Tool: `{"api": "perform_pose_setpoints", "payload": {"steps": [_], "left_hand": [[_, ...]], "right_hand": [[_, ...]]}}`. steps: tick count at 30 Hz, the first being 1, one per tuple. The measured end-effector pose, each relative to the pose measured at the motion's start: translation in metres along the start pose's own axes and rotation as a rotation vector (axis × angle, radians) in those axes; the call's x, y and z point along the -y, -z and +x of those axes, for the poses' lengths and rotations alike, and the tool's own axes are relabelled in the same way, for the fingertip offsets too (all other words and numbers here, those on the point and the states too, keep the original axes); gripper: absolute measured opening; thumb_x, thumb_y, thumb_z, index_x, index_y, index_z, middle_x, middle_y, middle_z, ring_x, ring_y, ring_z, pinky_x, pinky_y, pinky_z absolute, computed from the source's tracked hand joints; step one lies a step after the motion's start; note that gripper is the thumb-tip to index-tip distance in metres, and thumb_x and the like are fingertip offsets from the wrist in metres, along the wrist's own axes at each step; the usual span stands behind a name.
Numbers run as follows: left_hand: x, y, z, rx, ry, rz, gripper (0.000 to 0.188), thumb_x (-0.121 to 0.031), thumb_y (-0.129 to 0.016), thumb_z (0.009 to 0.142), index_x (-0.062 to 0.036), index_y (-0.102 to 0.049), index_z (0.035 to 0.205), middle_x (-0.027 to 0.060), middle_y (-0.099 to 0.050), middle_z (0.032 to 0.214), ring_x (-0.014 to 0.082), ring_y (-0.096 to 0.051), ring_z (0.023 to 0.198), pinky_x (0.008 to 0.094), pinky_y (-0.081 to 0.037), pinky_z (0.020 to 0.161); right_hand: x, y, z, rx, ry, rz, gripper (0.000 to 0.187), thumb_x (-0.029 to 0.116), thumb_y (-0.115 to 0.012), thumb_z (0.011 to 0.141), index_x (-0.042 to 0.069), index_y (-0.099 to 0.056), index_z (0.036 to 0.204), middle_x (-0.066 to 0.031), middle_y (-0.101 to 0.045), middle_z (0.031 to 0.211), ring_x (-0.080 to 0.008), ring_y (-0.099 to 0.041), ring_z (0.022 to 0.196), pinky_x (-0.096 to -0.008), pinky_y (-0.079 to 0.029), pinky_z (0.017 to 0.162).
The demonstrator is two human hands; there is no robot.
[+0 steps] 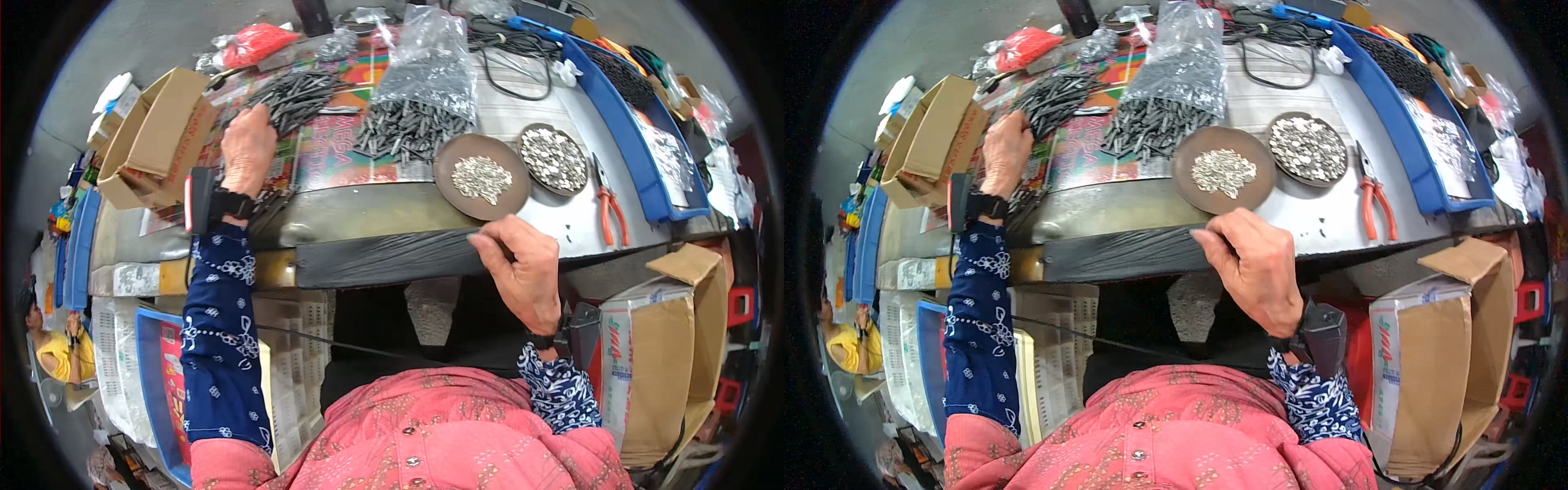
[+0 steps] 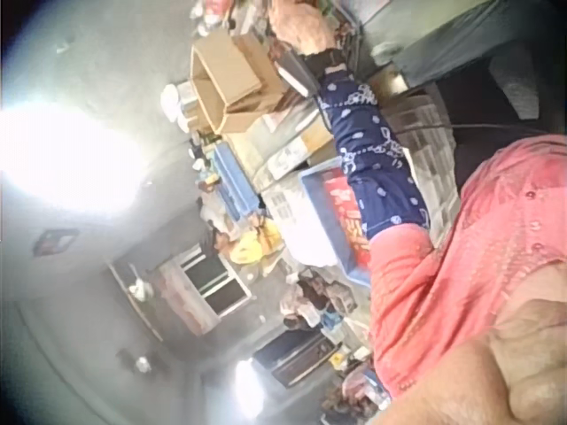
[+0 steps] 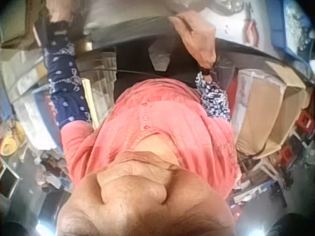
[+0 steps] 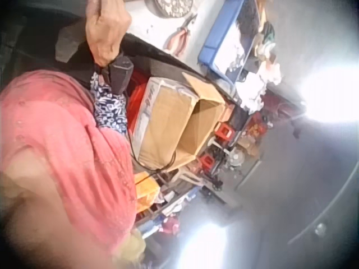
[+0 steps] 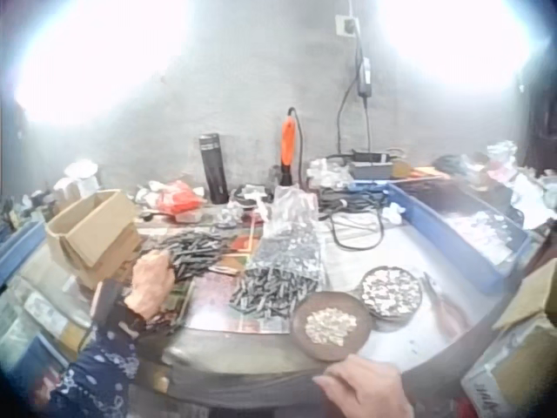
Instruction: The person repeatedly picks up thin metal rods and small metal pieces from a cluttered workbench. They insert the small pieces into the rods by hand and occasionally use pliers to adjust or secure them. The person places the assembled units back on the table and continues the cycle.
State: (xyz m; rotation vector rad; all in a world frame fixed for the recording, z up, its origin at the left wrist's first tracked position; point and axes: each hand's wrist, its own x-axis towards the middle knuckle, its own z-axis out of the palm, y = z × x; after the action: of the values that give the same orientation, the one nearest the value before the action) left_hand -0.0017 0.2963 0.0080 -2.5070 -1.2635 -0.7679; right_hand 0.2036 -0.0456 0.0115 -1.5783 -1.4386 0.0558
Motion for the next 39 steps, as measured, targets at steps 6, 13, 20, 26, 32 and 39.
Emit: {"api": "perform_pose_setpoints", "payload": {"steps": [6,13,20,26,32,39], "left_hand": [[0.003,0.011,-0.008,0.029,0.062,0.01,0.015,-0.014,-0.058,0.079,-0.0034,-0.06,0.09,0.0234,-0.064,0.08,0.0439,-0.062,0.081,0.0513,-0.048,0.071],[-0.003,0.022,-0.015,0.087,0.077,0.005,0.022,-0.015,-0.055,0.082,-0.0089,-0.065,0.1,0.0239,-0.066,0.089,0.0441,-0.063,0.087,0.0533,-0.049,0.075],[-0.014,0.043,-0.026,0.058,0.033,-0.048,0.02,-0.02,-0.059,0.083,-0.0079,-0.066,0.098,0.0209,-0.067,0.086,0.0411,-0.064,0.085,0.0502,-0.049,0.074],[-0.045,0.077,-0.054,-0.005,0.023,-0.342,0.019,-0.014,-0.062,0.084,-0.0044,-0.066,0.1,0.0174,-0.065,0.071,0.0324,-0.065,0.066,0.0393,-0.05,0.062],[-0.081,0.099,-0.091,0.09,0.188,-0.707,0.021,-0.008,-0.064,0.084,-0.0011,-0.064,0.104,0.0066,-0.063,0.066,0.0062,-0.057,0.059,0.0245,-0.045,0.056],[-0.112,0.112,-0.127,0.165,0.253,-0.987,0.019,0.001,-0.062,0.086,0.0024,-0.062,0.105,0.0015,-0.062,0.066,0.0015,-0.054,0.062,0.018,-0.041,0.056]], "right_hand": [[-0.018,0.01,0.008,-0.122,0.044,-0.285,0.012,0.009,-0.072,0.079,0.002,-0.065,0.086,-0.0099,-0.057,0.074,-0.0283,-0.058,0.064,-0.0372,-0.045,0.058],[-0.025,0.011,0.011,-0.063,0.109,-0.443,0.03,0.014,-0.076,0.072,0.004,-0.067,0.099,-0.0109,-0.055,0.09,-0.0294,-0.054,0.087,-0.0396,-0.046,0.071],[-0.023,0.011,0.011,-0.028,0.116,-0.464,0.029,0.016,-0.075,0.075,0.003,-0.067,0.1,-0.012,-0.054,0.093,-0.0298,-0.052,0.088,-0.0396,-0.046,0.073],[-0.027,0.011,0.008,-0.028,0.116,-0.445,0.029,0.016,-0.075,0.075,0.004,-0.066,0.099,-0.0115,-0.054,0.095,-0.0299,-0.052,0.089,-0.0397,-0.046,0.074],[-0.029,0.011,0.006,-0.045,0.129,-0.437,0.029,0.015,-0.075,0.075,0.004,-0.066,0.1,-0.0115,-0.054,0.096,-0.0292,-0.053,0.09,-0.0396,-0.047,0.073],[-0.027,0.011,0.004,-0.041,0.137,-0.441,0.022,0.013,-0.074,0.075,0.003,-0.067,0.094,-0.0102,-0.055,0.095,-0.0285,-0.053,0.089,-0.0389,-0.048,0.073]]}}
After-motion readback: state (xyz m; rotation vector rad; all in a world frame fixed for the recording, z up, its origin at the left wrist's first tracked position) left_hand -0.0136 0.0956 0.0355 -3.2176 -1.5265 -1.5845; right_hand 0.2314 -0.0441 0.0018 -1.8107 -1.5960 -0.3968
